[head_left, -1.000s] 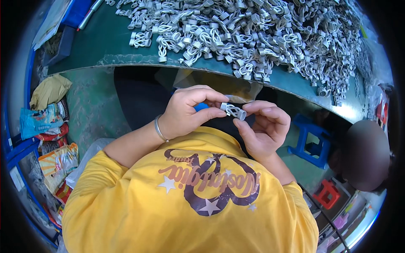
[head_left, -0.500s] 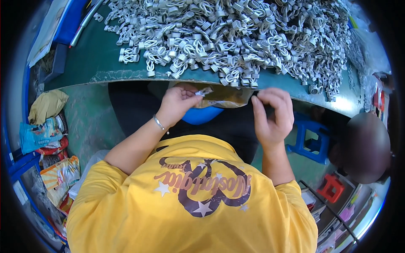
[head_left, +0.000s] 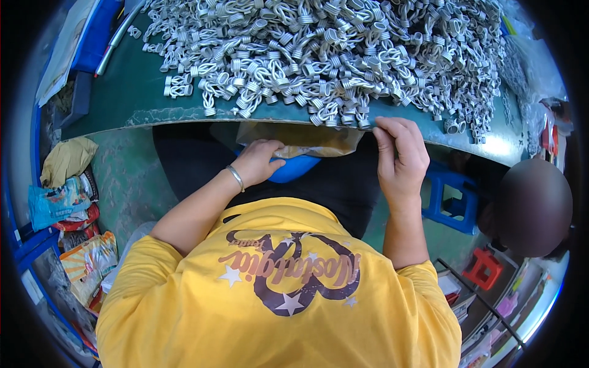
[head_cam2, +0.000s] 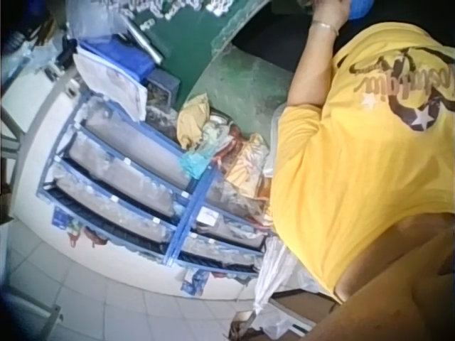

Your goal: The person picks up silver-colored mechanical components from a table, rubs and cleans them by hand, and uses a red stick tool to probe and clean the inner surfaces.

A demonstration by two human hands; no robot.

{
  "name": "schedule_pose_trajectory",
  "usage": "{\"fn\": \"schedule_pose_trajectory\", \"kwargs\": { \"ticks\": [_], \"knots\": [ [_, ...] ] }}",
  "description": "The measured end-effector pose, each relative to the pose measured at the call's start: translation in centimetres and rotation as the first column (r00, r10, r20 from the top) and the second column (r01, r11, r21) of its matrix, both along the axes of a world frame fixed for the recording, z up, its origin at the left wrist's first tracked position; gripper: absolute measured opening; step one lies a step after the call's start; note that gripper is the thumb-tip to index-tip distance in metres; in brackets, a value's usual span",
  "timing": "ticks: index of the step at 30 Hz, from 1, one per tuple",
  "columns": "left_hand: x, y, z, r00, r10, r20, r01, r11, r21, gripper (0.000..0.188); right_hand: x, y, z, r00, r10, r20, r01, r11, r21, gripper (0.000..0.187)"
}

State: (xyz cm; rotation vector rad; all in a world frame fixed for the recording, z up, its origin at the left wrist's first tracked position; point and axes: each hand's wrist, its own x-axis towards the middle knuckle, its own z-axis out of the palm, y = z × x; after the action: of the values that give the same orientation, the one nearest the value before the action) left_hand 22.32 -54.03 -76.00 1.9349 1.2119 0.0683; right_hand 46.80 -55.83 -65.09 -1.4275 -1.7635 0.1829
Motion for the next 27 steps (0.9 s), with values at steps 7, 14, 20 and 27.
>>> {"fn": "schedule_pose_trajectory", "kwargs": {
  "ticks": [7, 14, 20, 27],
  "knots": [
    [2.7, 0.4, 3.9, 0.926, -0.061, 0.373, 0.068, 0.998, -0.005, 0.028, -0.4, 0.7, -0.2, 0.986, 0.08, 0.148, -0.096, 0.99, 0.101, 0.023],
    [4.8, 0.6, 7.6, 0.799, 0.023, 0.601, 0.082, 0.986, -0.146, 0.023, -0.1, -0.7, 0.5, 0.999, -0.034, -0.029, 0.037, 0.995, 0.093, 0.011],
    [6.2, 0.4, 7.7, 0.619, 0.4, 0.676, -0.049, 0.878, -0.475, 0.032, 0.1, -1.3, 0.4, 0.627, -0.308, -0.715, -0.02, 0.912, -0.411, 0.009],
    [6.4, 0.4, 8.2, 0.543, 0.501, 0.674, -0.009, 0.806, -0.592, 0.03, 0.4, -1.8, -0.4, 0.336, -0.328, -0.883, -0.231, 0.88, -0.415, 0.013]
  ]
}}
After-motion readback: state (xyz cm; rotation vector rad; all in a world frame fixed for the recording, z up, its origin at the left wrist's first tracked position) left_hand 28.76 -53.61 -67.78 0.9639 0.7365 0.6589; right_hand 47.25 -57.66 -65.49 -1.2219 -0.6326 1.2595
